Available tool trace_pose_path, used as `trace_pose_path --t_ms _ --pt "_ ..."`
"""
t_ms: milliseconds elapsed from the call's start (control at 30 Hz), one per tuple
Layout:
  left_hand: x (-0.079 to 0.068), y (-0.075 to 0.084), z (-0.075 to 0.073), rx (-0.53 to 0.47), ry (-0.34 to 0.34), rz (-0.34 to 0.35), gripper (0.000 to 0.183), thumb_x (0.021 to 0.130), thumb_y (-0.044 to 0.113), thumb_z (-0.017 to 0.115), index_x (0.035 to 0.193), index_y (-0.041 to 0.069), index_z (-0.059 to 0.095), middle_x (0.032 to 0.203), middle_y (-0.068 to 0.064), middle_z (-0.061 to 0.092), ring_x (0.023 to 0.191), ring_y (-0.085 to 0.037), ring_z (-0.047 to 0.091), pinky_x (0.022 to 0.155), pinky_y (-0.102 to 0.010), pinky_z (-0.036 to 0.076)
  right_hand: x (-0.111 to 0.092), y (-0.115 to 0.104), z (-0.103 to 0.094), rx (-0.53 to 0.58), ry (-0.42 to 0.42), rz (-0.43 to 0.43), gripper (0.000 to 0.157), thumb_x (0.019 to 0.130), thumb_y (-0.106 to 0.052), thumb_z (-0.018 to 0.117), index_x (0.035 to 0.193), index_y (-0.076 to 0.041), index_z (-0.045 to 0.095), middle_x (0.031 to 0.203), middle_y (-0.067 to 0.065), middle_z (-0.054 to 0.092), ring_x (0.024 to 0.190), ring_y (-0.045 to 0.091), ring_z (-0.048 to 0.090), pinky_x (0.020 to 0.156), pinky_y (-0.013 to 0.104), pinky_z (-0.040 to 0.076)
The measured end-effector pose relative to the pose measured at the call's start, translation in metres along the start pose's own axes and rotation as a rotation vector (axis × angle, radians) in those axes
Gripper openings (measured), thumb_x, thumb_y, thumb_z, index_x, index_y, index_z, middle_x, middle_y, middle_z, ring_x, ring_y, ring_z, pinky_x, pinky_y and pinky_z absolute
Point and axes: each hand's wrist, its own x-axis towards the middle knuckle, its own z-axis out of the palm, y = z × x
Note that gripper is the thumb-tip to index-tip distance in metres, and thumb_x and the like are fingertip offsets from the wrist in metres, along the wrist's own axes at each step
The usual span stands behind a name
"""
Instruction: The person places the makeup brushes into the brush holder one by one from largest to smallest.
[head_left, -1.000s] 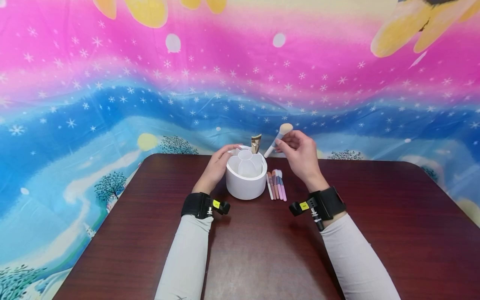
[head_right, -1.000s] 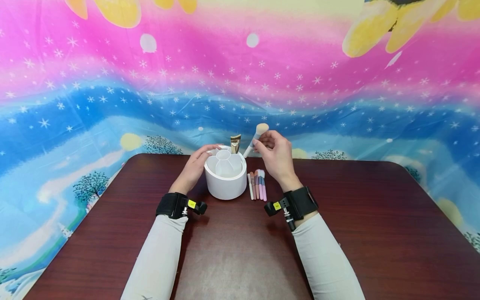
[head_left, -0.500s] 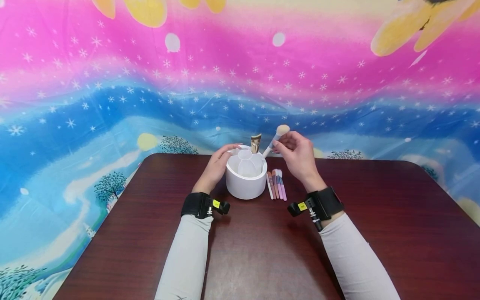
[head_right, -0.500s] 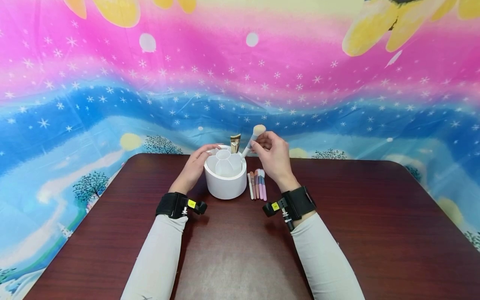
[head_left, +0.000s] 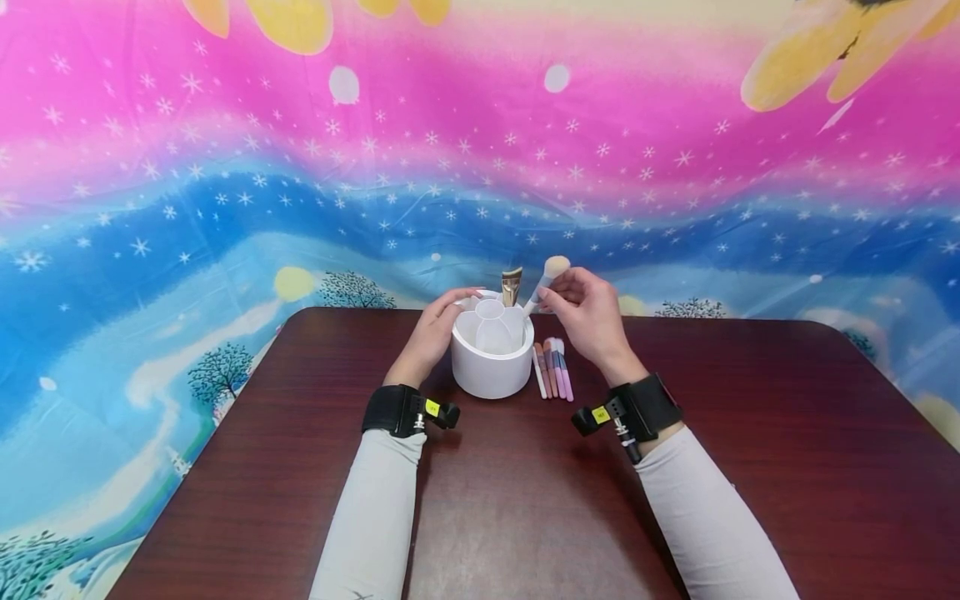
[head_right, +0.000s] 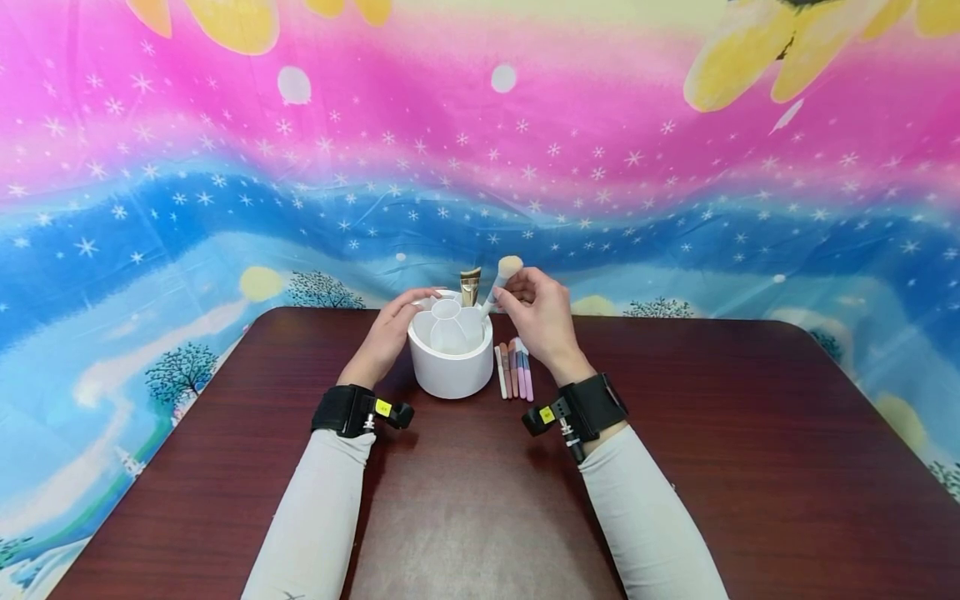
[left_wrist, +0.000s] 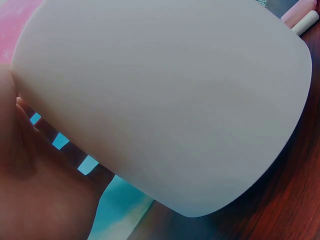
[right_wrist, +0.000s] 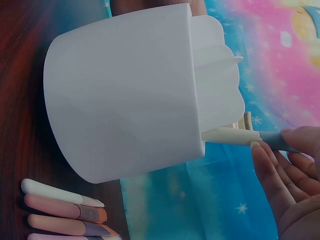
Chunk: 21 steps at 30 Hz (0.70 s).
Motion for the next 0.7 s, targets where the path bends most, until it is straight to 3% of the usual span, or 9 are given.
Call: trace_pose_path --t_ms 200,433,700 --pt "0.0001 0.0008 0.0009 -0.004 0.003 0.001 0.033 0.099 0.009 0.036 0.124 0.002 0.055 0.135 -0.008 0.049 0.125 -0.015 0.038 0.105 -0.046 0.027 -0.0005 0.0002 0.0012 -0.033 -0.016 0.007 0.016 0.087 -0.002 0.063 0.096 0.01 0.057 0.088 0.024 0.064 0.075 0.035 0.063 0.07 0.036 0.054" --pt "0.0004 -0.0002 0.0006 -0.009 0.001 0.007 0.033 0.098 0.008 0.035 0.124 0.002 0.055 0.136 -0.01 0.048 0.125 -0.016 0.038 0.105 -0.047 0.027 0.0003 0.0033 0.0012 -0.025 -0.039 0.005 0.016 0.086 -0.001 0.064 0.096 0.01 0.058 0.087 0.025 0.064 0.073 0.034 0.063 0.065 0.025 0.054" --pt "0.0005 -0.0007 -0.0001 0.001 -0.003 0.011 0.032 0.099 0.008 0.035 0.123 0.003 0.056 0.136 -0.009 0.048 0.125 -0.014 0.037 0.105 -0.046 0.026 -0.0011 0.0037 0.0025 -0.071 -0.066 0.036 0.015 0.086 -0.003 0.064 0.094 0.008 0.059 0.087 0.023 0.065 0.069 0.027 0.063 0.062 0.026 0.053"
